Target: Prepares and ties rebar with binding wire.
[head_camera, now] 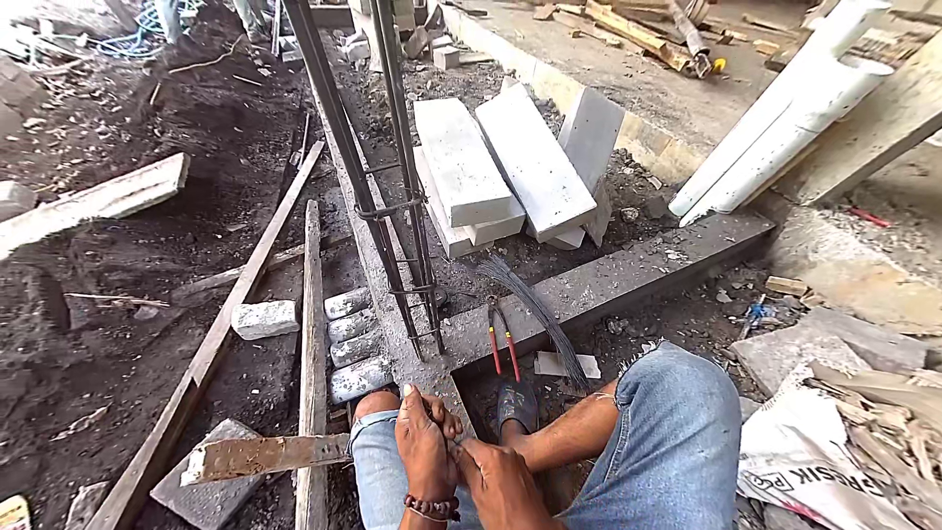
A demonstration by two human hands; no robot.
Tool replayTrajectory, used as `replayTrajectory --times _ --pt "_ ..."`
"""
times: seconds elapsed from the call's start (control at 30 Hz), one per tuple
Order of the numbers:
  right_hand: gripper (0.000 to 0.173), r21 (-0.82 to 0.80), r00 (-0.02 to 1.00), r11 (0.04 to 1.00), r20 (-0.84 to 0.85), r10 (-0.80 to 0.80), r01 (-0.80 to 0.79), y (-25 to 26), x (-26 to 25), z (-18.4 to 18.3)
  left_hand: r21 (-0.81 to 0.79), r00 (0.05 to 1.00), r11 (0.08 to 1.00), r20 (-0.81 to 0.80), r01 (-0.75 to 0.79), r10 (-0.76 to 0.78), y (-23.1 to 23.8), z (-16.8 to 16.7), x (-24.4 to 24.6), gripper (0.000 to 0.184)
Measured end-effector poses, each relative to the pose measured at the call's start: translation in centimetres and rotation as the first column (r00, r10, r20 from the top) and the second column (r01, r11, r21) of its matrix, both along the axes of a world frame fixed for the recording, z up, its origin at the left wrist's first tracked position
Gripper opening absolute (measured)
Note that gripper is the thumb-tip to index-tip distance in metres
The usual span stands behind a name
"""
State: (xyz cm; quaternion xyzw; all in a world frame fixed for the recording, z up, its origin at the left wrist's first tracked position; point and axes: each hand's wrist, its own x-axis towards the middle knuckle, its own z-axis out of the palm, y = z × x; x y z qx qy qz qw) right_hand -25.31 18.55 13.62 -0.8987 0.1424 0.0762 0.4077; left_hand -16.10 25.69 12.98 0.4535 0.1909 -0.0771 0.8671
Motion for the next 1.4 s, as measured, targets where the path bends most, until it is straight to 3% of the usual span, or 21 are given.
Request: replayTrajectory --times 0.07,0.17,0.23,0.3,0.4,0.47,0.57,0.67,0.8,0.9,1.2,1.4 --pt "0.042 0.067 0.999 0.998 -0.031 -0.016 0.018 0.6 -0.3 -0.1 0.012 1.000 1.000 0.014 -0.018 0.018 0.2 0.2 0.4 0.056" --pt "0.040 0.030 0.997 1.000 0.074 -0.007 0.005 1.1 -0.8 -0.3 0.019 1.000 1.000 -0.005 0.004 -0.003 0.7 0.4 0.8 0.057" --pt "0.038 0.173 0.995 0.985 0.095 0.003 -0.019 0.2 -0.6 -0.8 -0.028 0.997 0.997 -0.013 0.070 -0.070 1.1 0.4 1.0 0.058" --pt "0.037 0.461 0.997 0.887 0.072 -0.027 -0.009 -1.1 -0.2 -1.2 -0.102 0.978 0.972 0.022 0.211 -0.209 2.1 -0.1 1.2 0.058" --pt "0.035 0.812 0.995 0.576 -0.094 -0.030 0.094 -3.0 0.2 -0.4 -0.162 0.900 0.886 0.123 0.434 -0.418 3.5 -0.8 1.0 0.049" --pt "0.033 0.870 0.985 0.471 -0.173 0.014 0.146 -4.2 0.5 0.1 -0.148 0.858 0.848 0.162 0.509 -0.487 3.8 -0.9 1.0 0.047" --pt "0.032 0.882 0.979 0.449 -0.194 0.070 0.143 -5.1 0.8 0.3 -0.256 0.861 0.823 0.123 0.507 -0.493 4.0 -0.7 1.0 0.044" --pt "0.033 0.831 0.987 0.548 -0.146 0.060 0.089 -5.0 1.0 0.3 -0.349 0.870 0.806 0.068 0.479 -0.488 4.3 -0.4 1.0 0.045" --pt "0.032 0.645 0.999 0.763 0.003 0.046 -0.037 -4.6 1.2 0.3 -0.436 0.882 0.787 0.034 0.435 -0.469 4.9 0.1 1.1 0.042" --pt "0.033 0.522 0.994 0.846 0.066 0.090 -0.111 -4.5 1.4 0.2 -0.488 0.881 0.761 0.037 0.428 -0.472 5.8 0.0 1.0 0.039" --pt "0.033 0.249 0.982 0.950 0.060 0.181 -0.190 -4.1 1.1 0.1 -0.507 0.872 0.728 0.107 0.462 -0.479 7.5 -1.2 0.7 0.030" --pt "0.030 0.009 0.949 0.983 0.263 0.173 -0.182 -2.7 2.1 0.8 -0.485 0.909 0.778 0.102 0.399 -0.403 7.9 -0.2 1.1 0.026"
